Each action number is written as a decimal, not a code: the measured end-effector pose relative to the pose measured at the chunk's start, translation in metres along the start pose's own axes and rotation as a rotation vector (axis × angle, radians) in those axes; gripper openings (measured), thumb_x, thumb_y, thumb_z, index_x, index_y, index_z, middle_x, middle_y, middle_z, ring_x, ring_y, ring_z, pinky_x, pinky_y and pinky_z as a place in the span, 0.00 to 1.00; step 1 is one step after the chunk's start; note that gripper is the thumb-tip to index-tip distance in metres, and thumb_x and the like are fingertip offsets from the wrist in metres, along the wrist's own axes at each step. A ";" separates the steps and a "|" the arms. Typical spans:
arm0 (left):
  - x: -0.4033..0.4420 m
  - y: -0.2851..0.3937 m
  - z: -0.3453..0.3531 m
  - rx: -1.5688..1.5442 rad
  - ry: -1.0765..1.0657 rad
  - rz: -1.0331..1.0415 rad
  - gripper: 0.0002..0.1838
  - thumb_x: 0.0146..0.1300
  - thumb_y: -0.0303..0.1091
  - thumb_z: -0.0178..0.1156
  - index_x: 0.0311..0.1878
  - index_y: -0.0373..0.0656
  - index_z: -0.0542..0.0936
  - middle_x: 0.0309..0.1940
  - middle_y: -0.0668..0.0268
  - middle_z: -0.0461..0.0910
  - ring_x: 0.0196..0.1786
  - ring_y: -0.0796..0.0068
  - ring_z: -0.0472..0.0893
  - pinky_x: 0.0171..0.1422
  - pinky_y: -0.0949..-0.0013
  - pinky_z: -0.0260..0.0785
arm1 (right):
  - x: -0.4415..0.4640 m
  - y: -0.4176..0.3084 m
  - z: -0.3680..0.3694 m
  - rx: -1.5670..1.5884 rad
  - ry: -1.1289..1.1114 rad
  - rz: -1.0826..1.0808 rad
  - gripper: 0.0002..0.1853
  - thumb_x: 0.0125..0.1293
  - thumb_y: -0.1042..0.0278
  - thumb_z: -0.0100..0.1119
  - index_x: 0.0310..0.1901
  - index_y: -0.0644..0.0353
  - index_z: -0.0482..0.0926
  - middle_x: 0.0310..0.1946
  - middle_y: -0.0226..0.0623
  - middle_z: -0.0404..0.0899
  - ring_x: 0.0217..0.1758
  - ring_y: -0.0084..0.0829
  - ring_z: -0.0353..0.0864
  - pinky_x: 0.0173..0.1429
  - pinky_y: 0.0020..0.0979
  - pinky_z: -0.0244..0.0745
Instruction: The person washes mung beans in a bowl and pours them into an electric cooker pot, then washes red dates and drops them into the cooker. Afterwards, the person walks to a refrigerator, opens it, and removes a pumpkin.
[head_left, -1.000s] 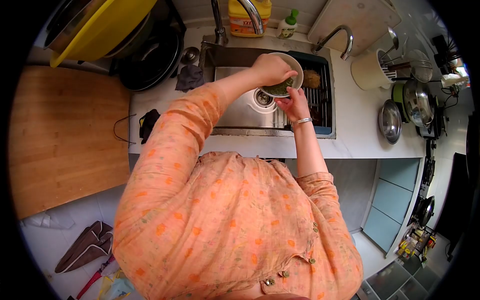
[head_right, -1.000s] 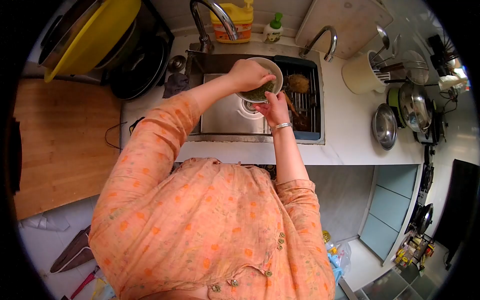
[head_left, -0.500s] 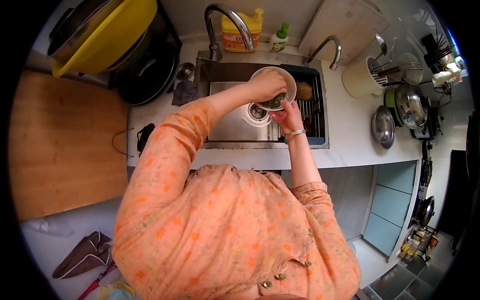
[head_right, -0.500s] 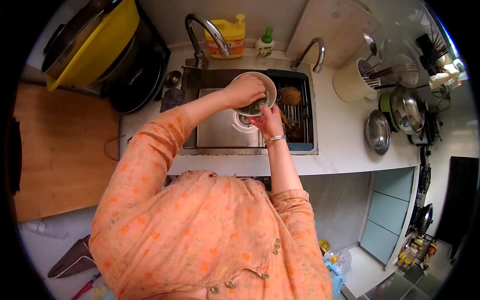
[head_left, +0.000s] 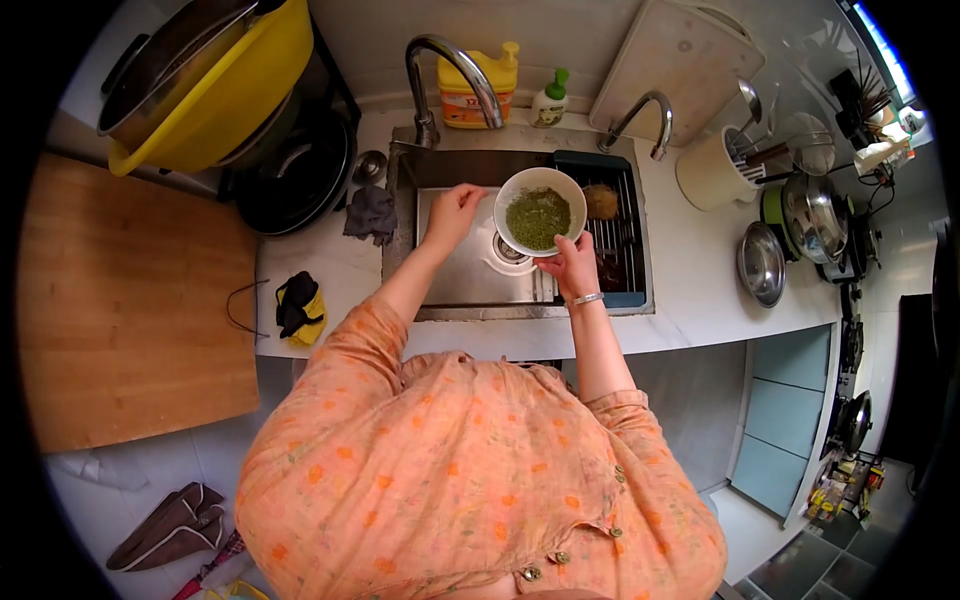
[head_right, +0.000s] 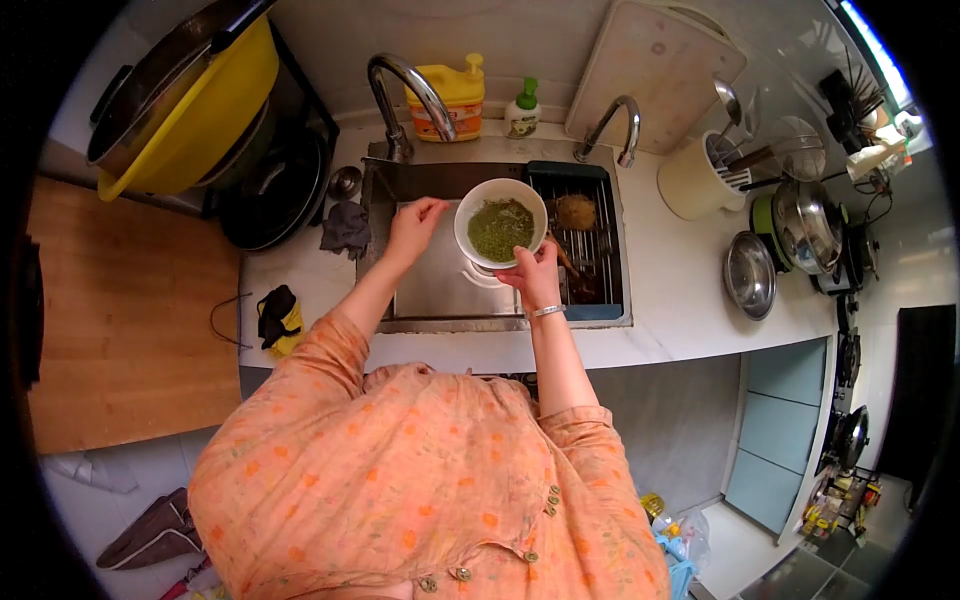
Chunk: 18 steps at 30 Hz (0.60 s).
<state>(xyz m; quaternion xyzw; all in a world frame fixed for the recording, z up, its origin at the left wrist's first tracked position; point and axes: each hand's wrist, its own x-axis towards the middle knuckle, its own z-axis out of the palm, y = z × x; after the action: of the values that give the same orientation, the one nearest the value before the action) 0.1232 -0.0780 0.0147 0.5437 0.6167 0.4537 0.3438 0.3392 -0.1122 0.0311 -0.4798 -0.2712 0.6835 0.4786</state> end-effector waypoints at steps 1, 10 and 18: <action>-0.004 -0.014 0.002 -0.001 0.001 -0.001 0.08 0.60 0.33 0.54 0.35 0.39 0.80 0.24 0.63 0.79 0.22 0.78 0.75 0.29 0.73 0.65 | -0.001 0.000 0.001 -0.021 0.018 -0.019 0.20 0.58 0.74 0.50 0.48 0.63 0.54 0.41 0.47 0.68 0.25 0.35 0.79 0.25 0.28 0.80; -0.036 -0.056 0.018 -0.124 -0.195 -0.210 0.08 0.60 0.31 0.52 0.38 0.40 0.78 0.23 0.66 0.77 0.21 0.79 0.73 0.27 0.75 0.65 | -0.012 -0.001 0.008 -0.139 0.064 -0.135 0.21 0.57 0.78 0.49 0.50 0.65 0.53 0.48 0.45 0.64 0.29 0.34 0.79 0.27 0.28 0.81; -0.049 -0.047 0.023 -0.296 -0.326 -0.499 0.12 0.64 0.36 0.45 0.40 0.42 0.76 0.30 0.68 0.77 0.21 0.81 0.75 0.20 0.77 0.64 | -0.015 -0.007 0.011 -0.172 0.067 -0.211 0.21 0.57 0.78 0.50 0.50 0.63 0.53 0.49 0.45 0.62 0.35 0.36 0.78 0.29 0.28 0.82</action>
<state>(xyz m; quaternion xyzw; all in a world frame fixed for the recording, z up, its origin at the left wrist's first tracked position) 0.1361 -0.1216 -0.0403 0.3857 0.5951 0.3472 0.6136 0.3334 -0.1225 0.0468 -0.5103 -0.3615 0.5871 0.5140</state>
